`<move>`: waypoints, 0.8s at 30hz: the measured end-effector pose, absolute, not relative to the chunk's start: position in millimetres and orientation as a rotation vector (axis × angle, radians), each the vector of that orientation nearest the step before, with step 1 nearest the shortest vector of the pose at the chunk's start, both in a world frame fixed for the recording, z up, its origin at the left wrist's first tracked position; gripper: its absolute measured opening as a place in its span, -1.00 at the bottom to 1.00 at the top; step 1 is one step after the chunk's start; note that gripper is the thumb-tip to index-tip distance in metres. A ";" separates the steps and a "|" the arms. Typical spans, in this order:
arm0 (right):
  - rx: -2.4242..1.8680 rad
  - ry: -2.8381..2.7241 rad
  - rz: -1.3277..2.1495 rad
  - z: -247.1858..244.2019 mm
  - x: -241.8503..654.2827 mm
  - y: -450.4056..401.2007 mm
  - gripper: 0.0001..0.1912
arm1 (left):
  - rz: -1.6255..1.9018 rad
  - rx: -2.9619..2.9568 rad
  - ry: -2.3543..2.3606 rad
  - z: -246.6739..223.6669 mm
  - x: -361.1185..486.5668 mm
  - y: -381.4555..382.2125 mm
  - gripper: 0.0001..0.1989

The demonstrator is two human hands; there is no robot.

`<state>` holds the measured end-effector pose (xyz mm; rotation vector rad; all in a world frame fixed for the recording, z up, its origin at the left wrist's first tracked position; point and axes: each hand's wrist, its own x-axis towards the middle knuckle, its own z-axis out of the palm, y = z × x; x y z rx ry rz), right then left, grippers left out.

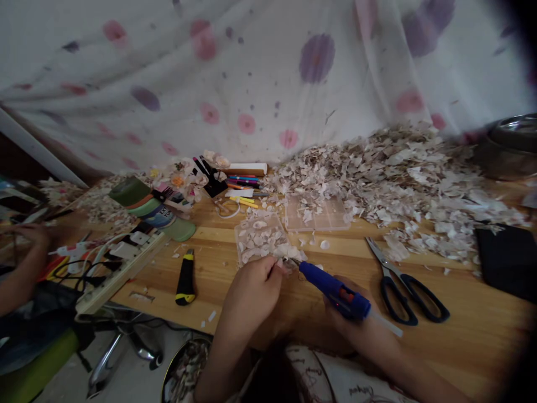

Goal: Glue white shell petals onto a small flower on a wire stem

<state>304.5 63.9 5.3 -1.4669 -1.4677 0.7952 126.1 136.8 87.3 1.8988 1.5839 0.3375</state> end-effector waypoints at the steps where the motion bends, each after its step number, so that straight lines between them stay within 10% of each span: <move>1: -1.469 -1.470 0.804 6.6 304.7 64.0 -0.91 | 0.337 1.895 1.584 87.2 126.0 136.9 -0.70; 24: -1.480 -1.454 0.803 9.1 304.6 65.2 -0.93 | 0.345 1.878 1.575 86.7 124.6 137.1 -0.70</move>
